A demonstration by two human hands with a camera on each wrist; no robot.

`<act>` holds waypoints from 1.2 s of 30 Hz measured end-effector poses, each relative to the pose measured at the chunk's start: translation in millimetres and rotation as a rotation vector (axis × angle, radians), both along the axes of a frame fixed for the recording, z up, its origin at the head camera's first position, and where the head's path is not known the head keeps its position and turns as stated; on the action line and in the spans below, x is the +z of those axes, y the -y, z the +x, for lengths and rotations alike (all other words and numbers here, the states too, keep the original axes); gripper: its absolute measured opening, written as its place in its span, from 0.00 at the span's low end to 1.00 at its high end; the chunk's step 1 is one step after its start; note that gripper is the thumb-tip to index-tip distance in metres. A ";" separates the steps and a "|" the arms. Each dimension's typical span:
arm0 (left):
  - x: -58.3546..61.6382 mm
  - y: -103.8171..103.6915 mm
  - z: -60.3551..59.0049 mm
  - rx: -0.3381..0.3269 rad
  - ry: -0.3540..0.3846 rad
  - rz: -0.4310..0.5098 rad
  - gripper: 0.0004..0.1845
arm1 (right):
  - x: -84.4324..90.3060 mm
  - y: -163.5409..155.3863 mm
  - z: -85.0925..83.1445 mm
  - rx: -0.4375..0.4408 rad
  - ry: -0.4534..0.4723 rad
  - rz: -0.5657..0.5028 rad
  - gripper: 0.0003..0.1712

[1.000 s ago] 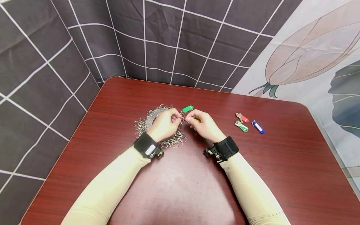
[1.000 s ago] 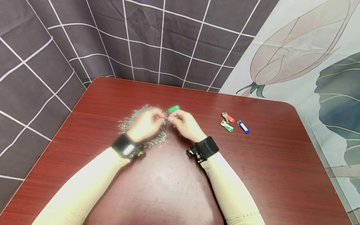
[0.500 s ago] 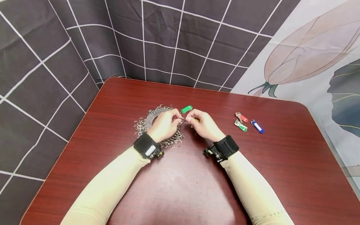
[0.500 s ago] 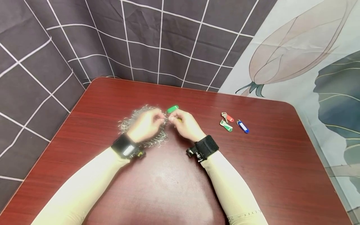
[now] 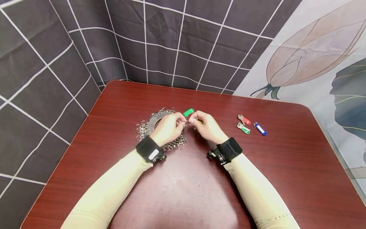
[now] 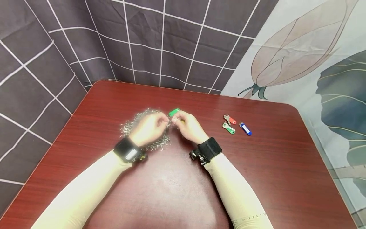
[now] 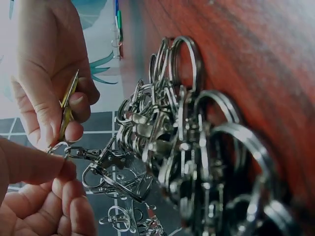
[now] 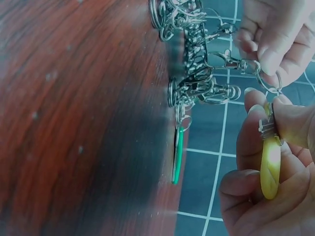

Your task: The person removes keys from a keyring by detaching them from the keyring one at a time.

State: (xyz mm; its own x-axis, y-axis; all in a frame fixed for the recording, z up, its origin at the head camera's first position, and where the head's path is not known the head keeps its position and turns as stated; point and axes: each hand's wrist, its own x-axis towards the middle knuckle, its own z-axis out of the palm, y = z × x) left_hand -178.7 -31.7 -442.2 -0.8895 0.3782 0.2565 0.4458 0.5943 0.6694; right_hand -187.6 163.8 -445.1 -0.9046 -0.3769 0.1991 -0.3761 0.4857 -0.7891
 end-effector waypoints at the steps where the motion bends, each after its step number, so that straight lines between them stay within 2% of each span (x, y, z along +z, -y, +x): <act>1: 0.2 0.0 0.2 -0.005 0.011 -0.005 0.02 | -0.7 0.0 0.0 -0.003 0.004 0.000 0.03; 6: -0.8 0.6 0.9 -0.015 0.056 -0.049 0.03 | -3.4 0.6 0.9 0.007 0.024 -0.005 0.03; 15: -5.0 2.8 -1.6 -0.010 0.081 -0.093 0.03 | -3.2 0.7 1.9 0.013 0.023 -0.004 0.03; 20: -4.0 3.9 -0.3 0.009 0.065 -0.091 0.02 | -3.0 -0.8 1.5 0.017 0.016 0.006 0.03; 28: -1.4 3.4 1.8 0.060 0.049 -0.035 0.02 | -3.3 0.8 1.5 0.022 0.033 -0.010 0.04; 36: -3.6 4.2 0.7 0.069 0.018 -0.033 0.02 | -3.9 2.7 2.4 0.019 0.032 0.026 0.04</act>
